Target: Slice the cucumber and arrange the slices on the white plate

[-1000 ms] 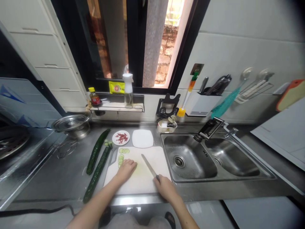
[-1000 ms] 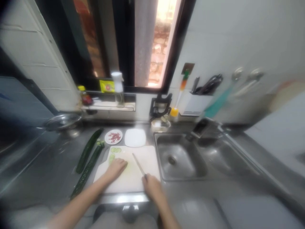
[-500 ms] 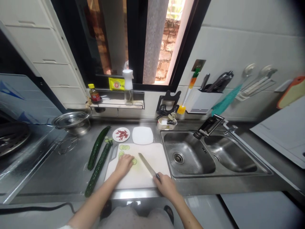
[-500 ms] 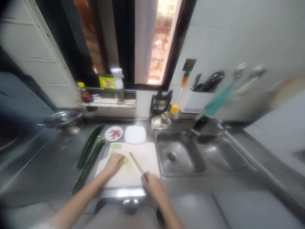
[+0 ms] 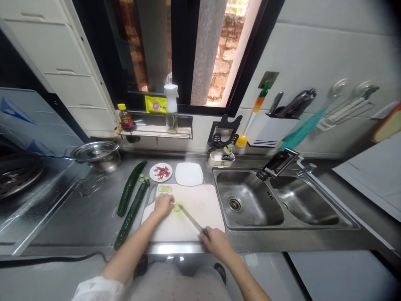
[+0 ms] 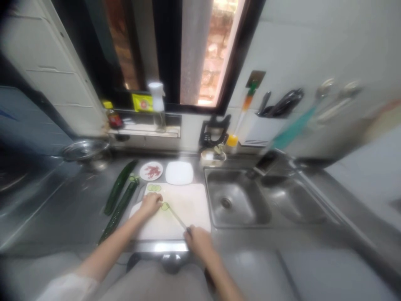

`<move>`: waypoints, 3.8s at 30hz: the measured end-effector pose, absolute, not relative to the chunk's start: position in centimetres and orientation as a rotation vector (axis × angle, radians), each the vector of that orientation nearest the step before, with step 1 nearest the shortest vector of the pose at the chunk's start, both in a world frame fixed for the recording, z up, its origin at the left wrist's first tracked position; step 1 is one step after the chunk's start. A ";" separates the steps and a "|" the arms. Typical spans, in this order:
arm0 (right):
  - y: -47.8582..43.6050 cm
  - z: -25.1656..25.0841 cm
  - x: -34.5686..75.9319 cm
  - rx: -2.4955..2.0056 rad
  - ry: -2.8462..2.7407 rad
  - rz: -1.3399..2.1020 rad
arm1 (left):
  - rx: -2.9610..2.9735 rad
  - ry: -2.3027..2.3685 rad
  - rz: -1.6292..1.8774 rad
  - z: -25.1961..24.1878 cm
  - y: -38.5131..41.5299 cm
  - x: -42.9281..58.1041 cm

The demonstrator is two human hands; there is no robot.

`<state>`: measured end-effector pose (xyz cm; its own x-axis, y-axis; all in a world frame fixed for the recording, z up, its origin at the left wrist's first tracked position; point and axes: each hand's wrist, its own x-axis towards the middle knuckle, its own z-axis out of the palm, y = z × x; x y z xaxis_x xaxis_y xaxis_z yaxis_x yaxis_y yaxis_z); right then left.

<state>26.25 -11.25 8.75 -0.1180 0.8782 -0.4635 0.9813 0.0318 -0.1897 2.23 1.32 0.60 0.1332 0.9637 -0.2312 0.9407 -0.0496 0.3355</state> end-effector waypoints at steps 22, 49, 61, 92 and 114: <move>-11.3 9.5 25.7 1.853 2.033 -0.671 | 1.917 1.856 0.022 1.7 1.6 2.5; -12.3 9.0 25.0 1.832 1.965 -0.679 | 1.902 1.864 0.008 1.7 1.8 2.4; -11.6 8.3 25.2 1.820 1.970 -0.762 | 1.880 1.884 0.002 1.5 2.0 2.4; -10.7 7.6 24.6 1.807 2.063 -0.717 | 1.872 1.909 -0.034 2.0 1.8 2.6; -10.1 7.2 24.0 1.800 2.056 -0.723 | 1.869 1.892 -0.052 2.0 2.0 2.5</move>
<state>23.99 -10.09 7.19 -0.1599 0.8243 -0.5431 0.9828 0.0815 -0.1657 2.49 1.98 2.00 0.0453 0.9336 -0.3555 0.9518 0.0678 0.2991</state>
